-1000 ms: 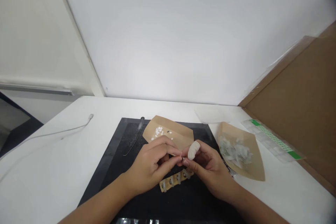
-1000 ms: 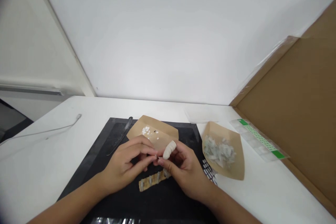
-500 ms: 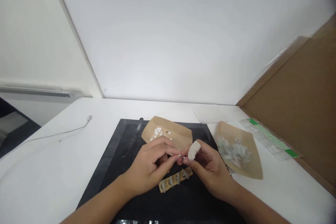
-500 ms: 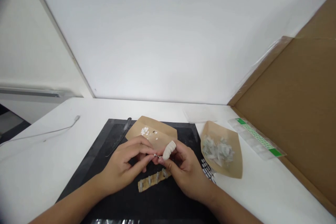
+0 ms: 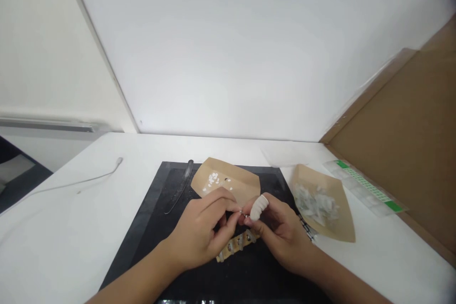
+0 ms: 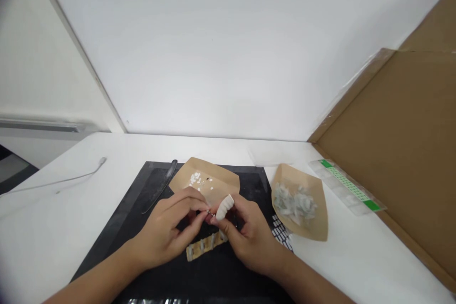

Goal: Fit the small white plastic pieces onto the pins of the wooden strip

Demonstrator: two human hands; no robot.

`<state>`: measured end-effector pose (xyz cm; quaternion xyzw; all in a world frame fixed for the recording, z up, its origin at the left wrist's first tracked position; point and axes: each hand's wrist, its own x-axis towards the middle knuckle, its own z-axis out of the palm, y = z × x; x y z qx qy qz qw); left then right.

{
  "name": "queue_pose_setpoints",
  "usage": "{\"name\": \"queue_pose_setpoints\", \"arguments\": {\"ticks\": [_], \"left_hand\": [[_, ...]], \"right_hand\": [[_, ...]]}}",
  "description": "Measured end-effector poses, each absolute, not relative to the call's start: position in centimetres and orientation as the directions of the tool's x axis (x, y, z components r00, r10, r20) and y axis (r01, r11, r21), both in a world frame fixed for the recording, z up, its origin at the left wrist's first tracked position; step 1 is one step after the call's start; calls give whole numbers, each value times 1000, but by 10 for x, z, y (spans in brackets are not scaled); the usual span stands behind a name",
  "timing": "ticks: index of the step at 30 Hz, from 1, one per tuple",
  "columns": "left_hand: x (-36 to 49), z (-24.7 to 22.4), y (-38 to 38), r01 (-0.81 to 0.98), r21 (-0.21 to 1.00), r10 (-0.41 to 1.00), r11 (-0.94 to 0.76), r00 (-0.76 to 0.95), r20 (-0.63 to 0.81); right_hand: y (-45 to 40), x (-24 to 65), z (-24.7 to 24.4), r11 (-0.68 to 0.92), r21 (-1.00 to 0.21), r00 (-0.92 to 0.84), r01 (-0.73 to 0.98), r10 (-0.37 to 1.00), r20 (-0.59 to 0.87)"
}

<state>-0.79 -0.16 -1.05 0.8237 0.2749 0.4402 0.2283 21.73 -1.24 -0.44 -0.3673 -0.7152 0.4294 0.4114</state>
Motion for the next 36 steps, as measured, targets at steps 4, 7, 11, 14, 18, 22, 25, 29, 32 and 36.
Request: {"name": "queue_pose_setpoints", "arguments": {"ticks": [4,7,11,14,18,22,25,29,32,36], "left_hand": [[-6,-10,-1,228,662,681,-714,445,582],[-6,-13,0,221,680,695,-699,434,574],[-4,-18,0,210,686,698,-697,421,580],[-3,-19,-1,214,669,686,-712,416,597],[-2,-21,-1,234,644,671,-728,432,602],[-2,-23,-1,268,605,654,-750,437,617],[-3,-23,-2,285,578,641,-765,426,638],[-2,-20,-2,295,534,609,-792,431,665],[-2,-17,-2,304,506,590,-807,440,677],[-1,-16,-3,301,506,588,-809,431,684]], "right_hand": [[-13,216,-2,382,-902,-392,201,875,283],[-13,217,-3,399,-888,-386,229,875,294],[-12,219,-5,457,-827,-393,326,861,321],[-12,221,-7,521,-716,-405,465,844,351],[-11,222,-9,582,-581,-423,570,813,400],[-7,222,-9,638,-529,-450,559,770,453],[-5,221,-8,679,-520,-490,518,734,470],[-5,221,-8,702,-525,-510,481,711,484],[-5,221,-7,709,-538,-535,456,701,471],[-5,222,-5,705,-547,-544,452,704,457]]}}
